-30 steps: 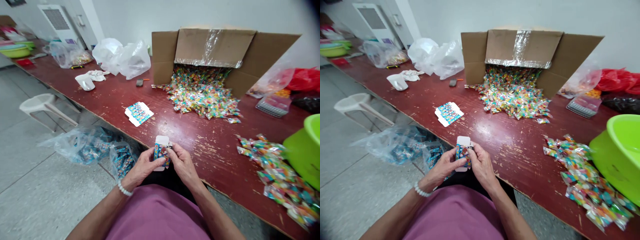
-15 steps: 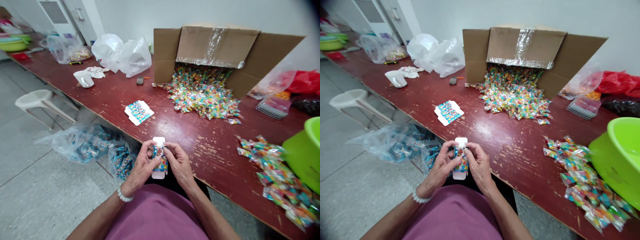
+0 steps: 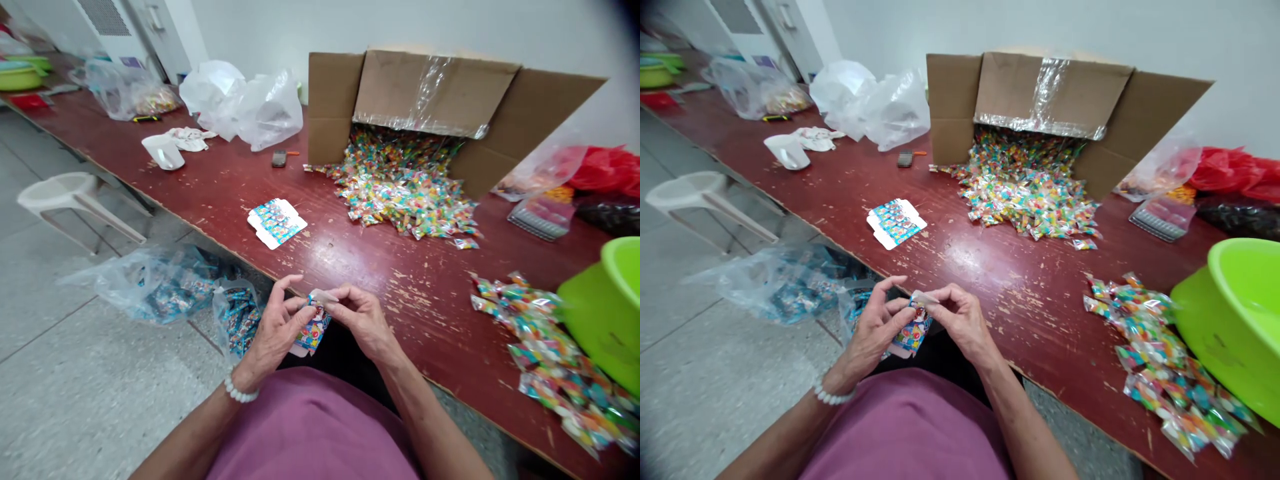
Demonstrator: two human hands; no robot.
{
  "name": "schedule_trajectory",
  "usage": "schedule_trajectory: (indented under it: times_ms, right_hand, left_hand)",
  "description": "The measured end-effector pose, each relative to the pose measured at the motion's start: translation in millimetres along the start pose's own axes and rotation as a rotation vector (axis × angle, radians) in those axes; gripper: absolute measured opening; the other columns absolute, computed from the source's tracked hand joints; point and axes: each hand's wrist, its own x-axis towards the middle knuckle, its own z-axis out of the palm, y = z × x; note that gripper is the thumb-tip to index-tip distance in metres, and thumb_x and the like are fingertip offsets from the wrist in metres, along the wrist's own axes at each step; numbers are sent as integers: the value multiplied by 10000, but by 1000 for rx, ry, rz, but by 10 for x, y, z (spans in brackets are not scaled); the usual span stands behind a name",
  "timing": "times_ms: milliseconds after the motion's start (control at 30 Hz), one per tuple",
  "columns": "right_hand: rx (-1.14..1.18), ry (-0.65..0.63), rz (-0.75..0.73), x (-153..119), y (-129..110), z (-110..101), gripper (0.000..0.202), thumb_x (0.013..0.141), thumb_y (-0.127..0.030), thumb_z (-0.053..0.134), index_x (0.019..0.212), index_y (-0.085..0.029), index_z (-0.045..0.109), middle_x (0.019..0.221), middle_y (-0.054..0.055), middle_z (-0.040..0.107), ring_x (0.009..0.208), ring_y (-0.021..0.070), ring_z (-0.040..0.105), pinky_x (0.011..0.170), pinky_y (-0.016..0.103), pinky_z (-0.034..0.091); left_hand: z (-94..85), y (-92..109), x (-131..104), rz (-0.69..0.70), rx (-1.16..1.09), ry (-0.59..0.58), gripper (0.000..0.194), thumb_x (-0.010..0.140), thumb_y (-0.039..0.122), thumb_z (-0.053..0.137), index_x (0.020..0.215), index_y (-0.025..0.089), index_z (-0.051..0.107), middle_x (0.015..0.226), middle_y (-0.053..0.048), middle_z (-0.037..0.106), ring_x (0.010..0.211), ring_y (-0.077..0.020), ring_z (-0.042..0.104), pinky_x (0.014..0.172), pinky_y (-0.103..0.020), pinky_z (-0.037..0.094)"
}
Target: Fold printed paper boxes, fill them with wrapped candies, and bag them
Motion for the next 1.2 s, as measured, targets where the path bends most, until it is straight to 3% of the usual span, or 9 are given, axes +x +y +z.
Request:
schedule_trajectory:
  times_ms: [167, 267, 367, 467, 667, 767, 933, 1067, 1200]
  right_hand:
    - [-148, 40, -133, -53, 19, -25, 190, 800, -410, 779, 812, -227, 729, 794, -2, 662, 683, 138, 610, 649, 281, 497]
    - [-343, -23, -196, -74, -27, -36, 203, 875, -421, 698, 855, -222, 734, 861, 28, 679, 783, 166, 641, 729, 307, 511]
    - [-374, -49, -130, -56, -80, -27, 265, 898, -455, 656, 833, -202, 698, 796, 24, 692, 665, 153, 639, 662, 306, 515]
    - [-354, -40, -61, 13, -107, -16, 267, 835, -452, 725, 845, -189, 688, 719, 5, 700, 576, 137, 626, 577, 277, 490]
    - [-129, -38, 58, 119, -133, 1, 280, 748, -436, 804, 781, -180, 694, 725, 14, 730, 580, 136, 634, 569, 269, 492]
    - [-165, -81, -20, 66, -158, 17, 238, 821, -438, 741, 815, -203, 701, 824, 23, 736, 609, 143, 637, 559, 274, 494]
    - [-554, -52, -324, 6, -144, -4, 174, 921, -360, 634, 861, -228, 731, 847, 37, 696, 758, 166, 639, 688, 295, 502]
    - [-650, -34, -301, 89, -143, -25, 117, 905, -302, 634, 856, -223, 705, 807, 25, 682, 647, 142, 604, 591, 266, 471]
    - [-709, -165, -418, 199, -228, -1, 87, 892, -234, 613, 861, -228, 695, 861, 37, 698, 805, 178, 645, 751, 311, 510]
  left_hand:
    - [-14, 6, -4, -323, -114, -207, 485, 908, 601, 569, 1186, 207, 514, 908, -56, 700, 581, -146, 668, 531, -251, 530]
    - [10, -47, 8, -404, -149, -172, 557, 922, 686, 442, 1012, 155, 583, 752, -57, 679, 447, -132, 617, 435, -223, 470]
    - [55, -90, 18, -381, -112, -103, 582, 918, 704, 423, 972, 149, 591, 699, -47, 664, 415, -128, 595, 405, -215, 452]
    - [84, -98, 18, -289, -34, -106, 583, 917, 704, 425, 1080, 165, 575, 712, -34, 666, 409, -138, 590, 388, -231, 462]
    - [48, -52, 36, -152, 92, -153, 607, 955, 641, 424, 1329, 174, 525, 729, -33, 672, 433, -118, 596, 409, -197, 470]
    - [20, -54, 44, -140, 62, -170, 629, 965, 620, 420, 1419, 187, 472, 729, -36, 668, 433, -114, 585, 407, -194, 465]
    - [38, -80, 72, -177, 15, -153, 674, 952, 619, 457, 1496, 227, 392, 746, -24, 651, 444, -125, 581, 393, -215, 475]
    - [57, -58, 149, -164, 47, -116, 671, 927, 616, 516, 1467, 224, 444, 814, -29, 642, 481, -113, 581, 394, -212, 489]
    - [-1, -44, 192, -200, 21, -137, 666, 909, 643, 522, 1425, 225, 478, 862, -43, 636, 548, -140, 619, 388, -223, 501]
